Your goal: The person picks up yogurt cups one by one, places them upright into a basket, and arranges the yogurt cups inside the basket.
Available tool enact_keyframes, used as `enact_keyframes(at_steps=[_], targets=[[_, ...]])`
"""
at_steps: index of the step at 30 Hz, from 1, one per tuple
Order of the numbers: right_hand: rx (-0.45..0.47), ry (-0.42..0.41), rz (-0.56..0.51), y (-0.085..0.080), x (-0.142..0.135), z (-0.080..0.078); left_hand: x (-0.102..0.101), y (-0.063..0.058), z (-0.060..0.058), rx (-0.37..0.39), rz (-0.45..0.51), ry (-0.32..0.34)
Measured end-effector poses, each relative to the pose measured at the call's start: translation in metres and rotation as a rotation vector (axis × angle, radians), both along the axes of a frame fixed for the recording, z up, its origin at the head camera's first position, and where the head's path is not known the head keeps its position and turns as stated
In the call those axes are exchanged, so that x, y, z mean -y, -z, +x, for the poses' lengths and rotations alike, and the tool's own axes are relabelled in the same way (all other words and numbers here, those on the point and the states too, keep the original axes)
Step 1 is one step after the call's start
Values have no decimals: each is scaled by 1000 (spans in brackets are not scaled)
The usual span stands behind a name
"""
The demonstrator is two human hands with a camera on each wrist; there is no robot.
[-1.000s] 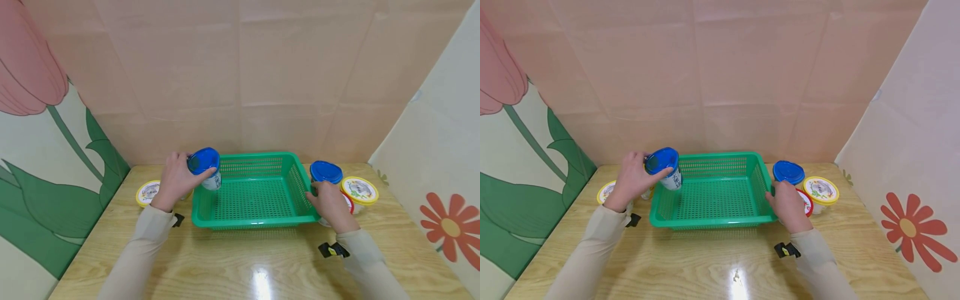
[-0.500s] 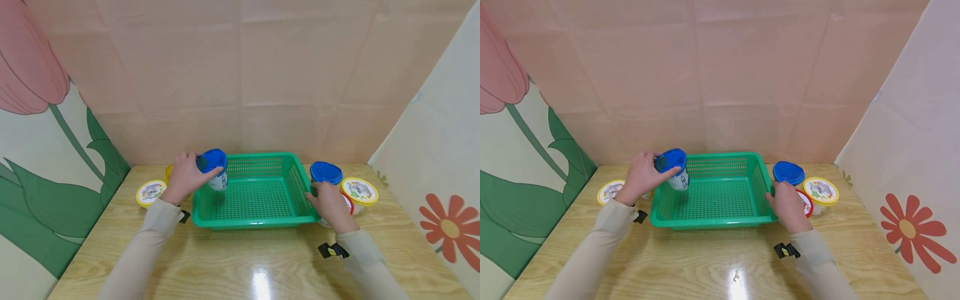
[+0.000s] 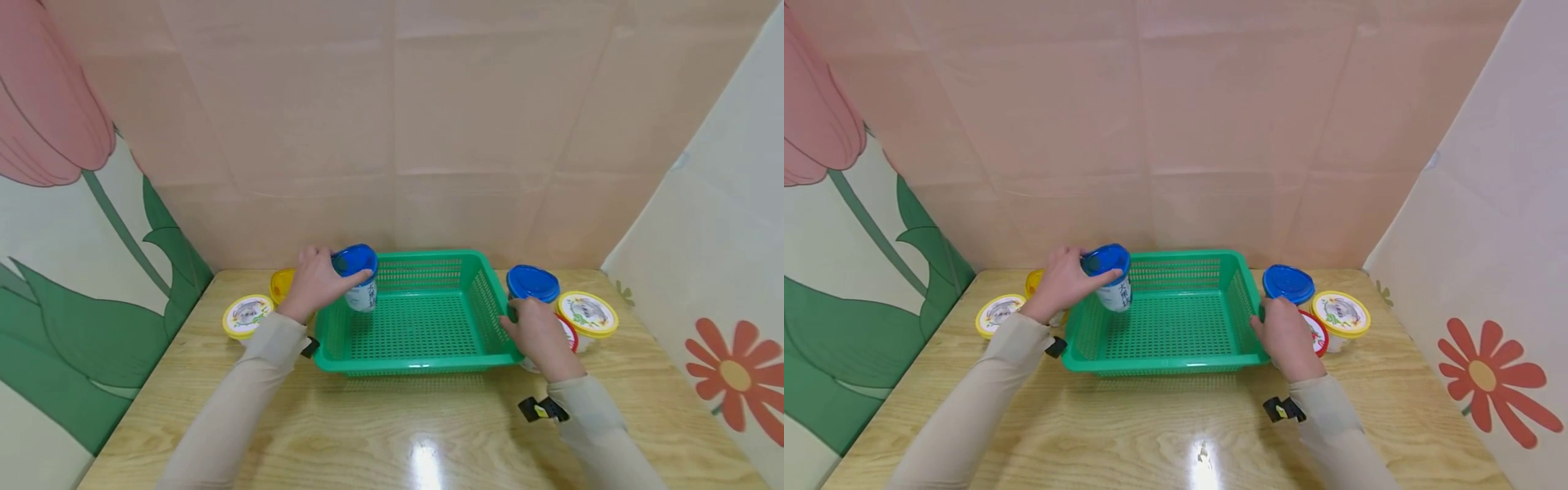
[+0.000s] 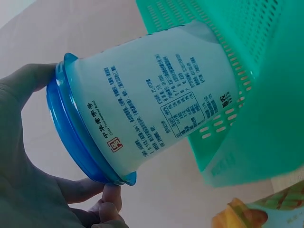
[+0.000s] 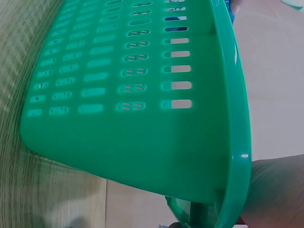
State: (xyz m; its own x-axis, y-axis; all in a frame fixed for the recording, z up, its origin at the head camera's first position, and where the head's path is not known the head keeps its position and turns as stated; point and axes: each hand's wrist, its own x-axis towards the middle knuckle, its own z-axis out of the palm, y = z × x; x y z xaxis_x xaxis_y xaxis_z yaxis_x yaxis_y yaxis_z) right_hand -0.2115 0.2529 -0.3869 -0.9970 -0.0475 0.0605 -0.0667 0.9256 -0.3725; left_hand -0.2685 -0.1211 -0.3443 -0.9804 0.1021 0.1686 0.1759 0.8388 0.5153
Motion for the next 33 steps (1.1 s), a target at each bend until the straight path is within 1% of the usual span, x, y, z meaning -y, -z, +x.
enact_keyframes(at_steps=[7,11,16,24,33], targets=[[1,3,4,1,0,-1,-9,4,-8,30,-2,3],[9,6,1,0,1,0,-12,6,-11,44,-15,16],[4,4,2,-1,1,0,-13,7,-16,56,-60,38],[-2,9,6,-1,1,0,-13,11,-27,91,-81,50],[8,16,5,1,1,-1,-16,12,-31,153,-100,41]])
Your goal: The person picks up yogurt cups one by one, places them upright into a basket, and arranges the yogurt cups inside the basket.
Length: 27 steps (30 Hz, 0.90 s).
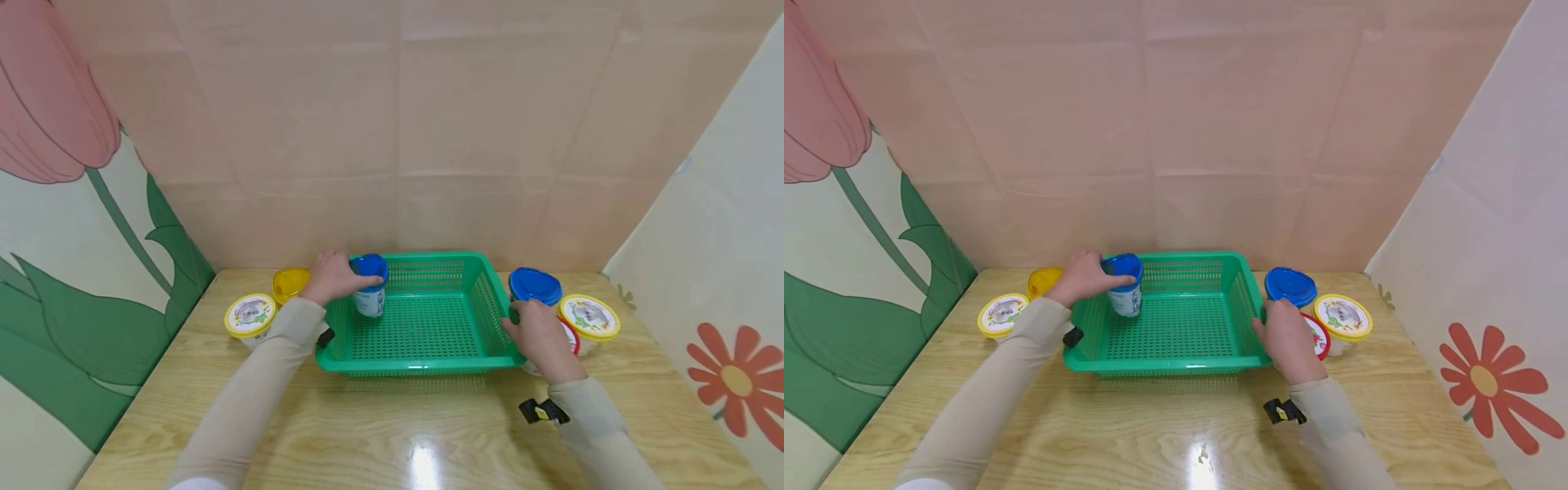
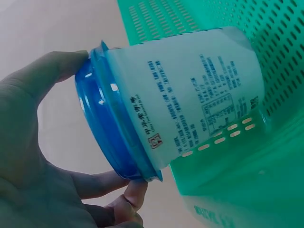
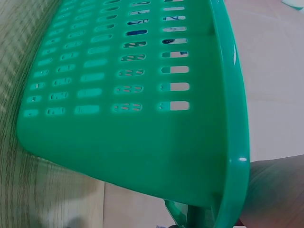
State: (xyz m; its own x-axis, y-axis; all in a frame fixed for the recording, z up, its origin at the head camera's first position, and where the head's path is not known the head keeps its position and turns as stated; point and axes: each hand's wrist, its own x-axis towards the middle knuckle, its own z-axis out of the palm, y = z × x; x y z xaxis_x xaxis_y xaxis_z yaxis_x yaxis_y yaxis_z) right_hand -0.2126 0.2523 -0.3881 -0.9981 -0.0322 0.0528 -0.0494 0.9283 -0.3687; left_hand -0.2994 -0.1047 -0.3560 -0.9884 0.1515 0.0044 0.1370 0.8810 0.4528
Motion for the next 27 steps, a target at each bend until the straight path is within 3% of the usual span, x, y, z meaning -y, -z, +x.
enact_keyframes(at_steps=[13,27], targets=[[12,2,0,-2,1,1,-3,3,-6,44,-37,-12],[-3,-2,5,-2,2,2,-4,6,-9,79,7,-54]])
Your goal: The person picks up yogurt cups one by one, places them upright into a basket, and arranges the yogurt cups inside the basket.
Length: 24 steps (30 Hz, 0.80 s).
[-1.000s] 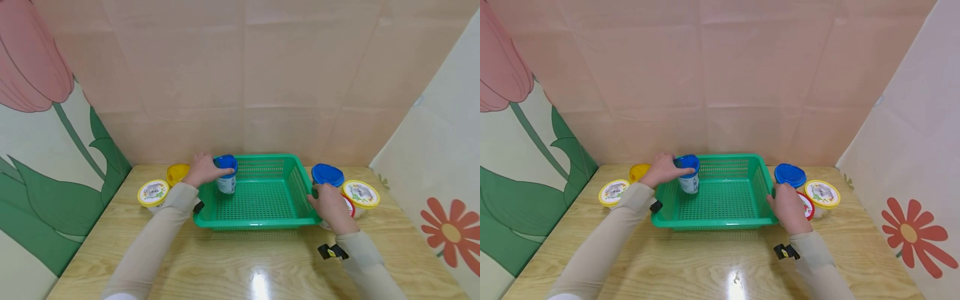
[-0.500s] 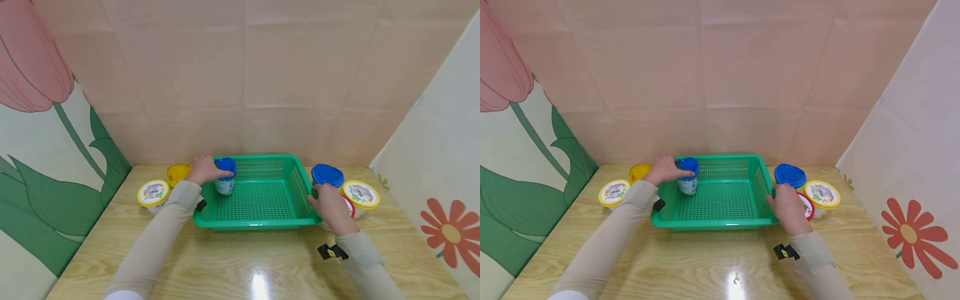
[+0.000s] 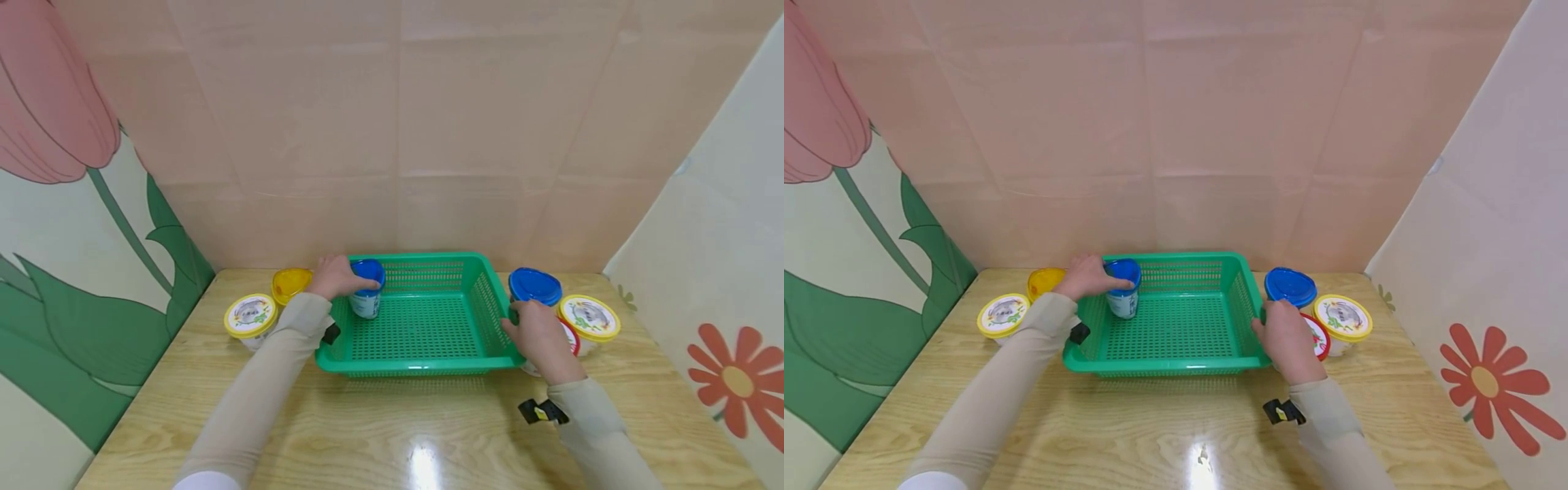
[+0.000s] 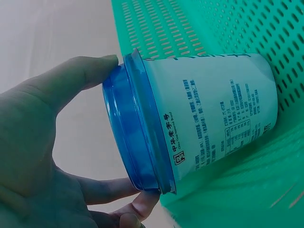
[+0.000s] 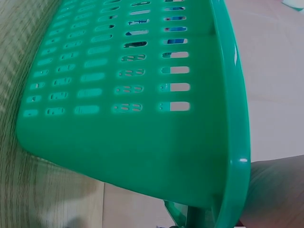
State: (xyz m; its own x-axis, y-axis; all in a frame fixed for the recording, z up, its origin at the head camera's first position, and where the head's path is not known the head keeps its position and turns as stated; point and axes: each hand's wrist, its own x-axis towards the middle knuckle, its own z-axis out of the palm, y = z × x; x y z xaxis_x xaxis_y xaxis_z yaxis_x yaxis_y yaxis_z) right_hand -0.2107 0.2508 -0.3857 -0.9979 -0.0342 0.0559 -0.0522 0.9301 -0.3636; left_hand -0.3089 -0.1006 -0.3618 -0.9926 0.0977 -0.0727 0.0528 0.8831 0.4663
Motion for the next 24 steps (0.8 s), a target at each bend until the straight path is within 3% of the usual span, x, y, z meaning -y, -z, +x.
enact_keyframes(at_steps=[24], targets=[[8,1,15,1,2,-1,4,0,-6,65,-45,63]])
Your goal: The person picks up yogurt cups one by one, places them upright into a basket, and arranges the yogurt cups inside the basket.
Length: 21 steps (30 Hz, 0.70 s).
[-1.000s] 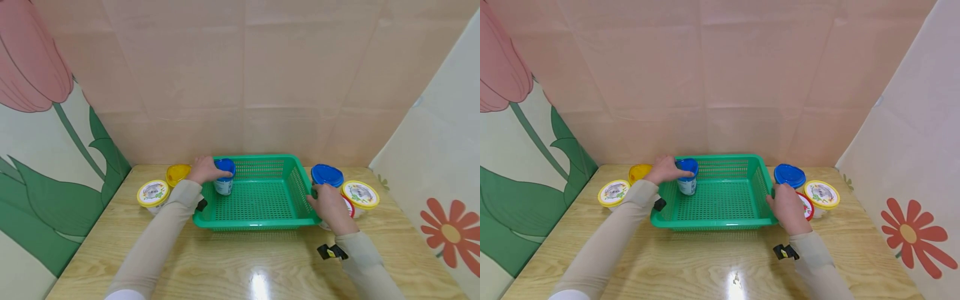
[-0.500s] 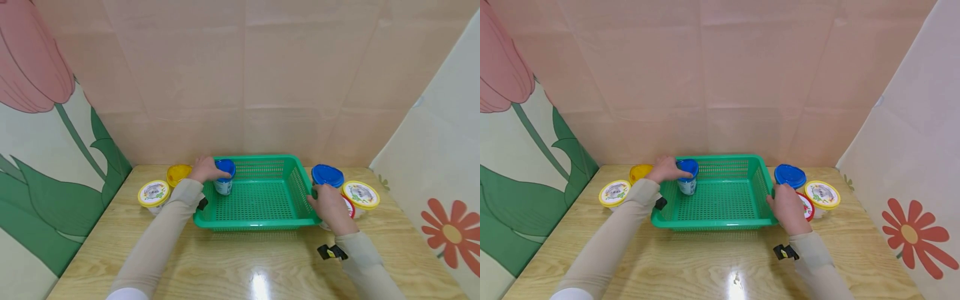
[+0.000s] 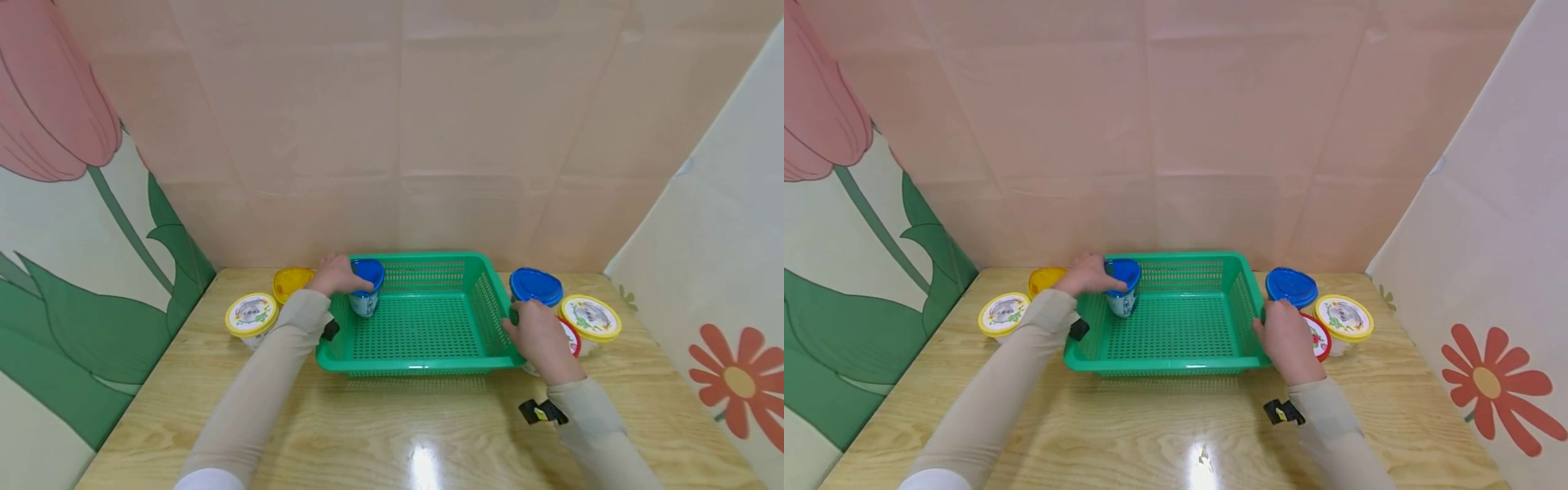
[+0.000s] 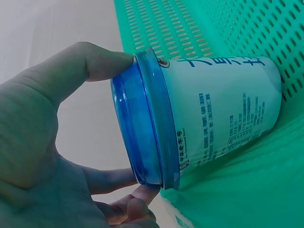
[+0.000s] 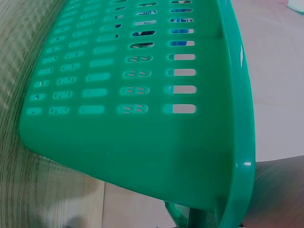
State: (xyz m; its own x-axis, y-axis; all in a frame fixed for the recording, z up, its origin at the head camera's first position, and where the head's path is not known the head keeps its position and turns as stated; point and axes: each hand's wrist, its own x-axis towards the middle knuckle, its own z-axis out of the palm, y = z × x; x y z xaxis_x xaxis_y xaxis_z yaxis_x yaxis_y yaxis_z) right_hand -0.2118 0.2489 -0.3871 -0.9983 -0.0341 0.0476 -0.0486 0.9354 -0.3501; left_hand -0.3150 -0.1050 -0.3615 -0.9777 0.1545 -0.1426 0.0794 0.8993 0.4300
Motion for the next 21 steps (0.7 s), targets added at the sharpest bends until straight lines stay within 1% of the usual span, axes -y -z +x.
enact_keyframes(at_steps=[11,21], targets=[[4,2,7,-1,0,1,1,-2,3,14,9,4],[-3,-2,12,0,1,2,0,-3,4,5,1,4]])
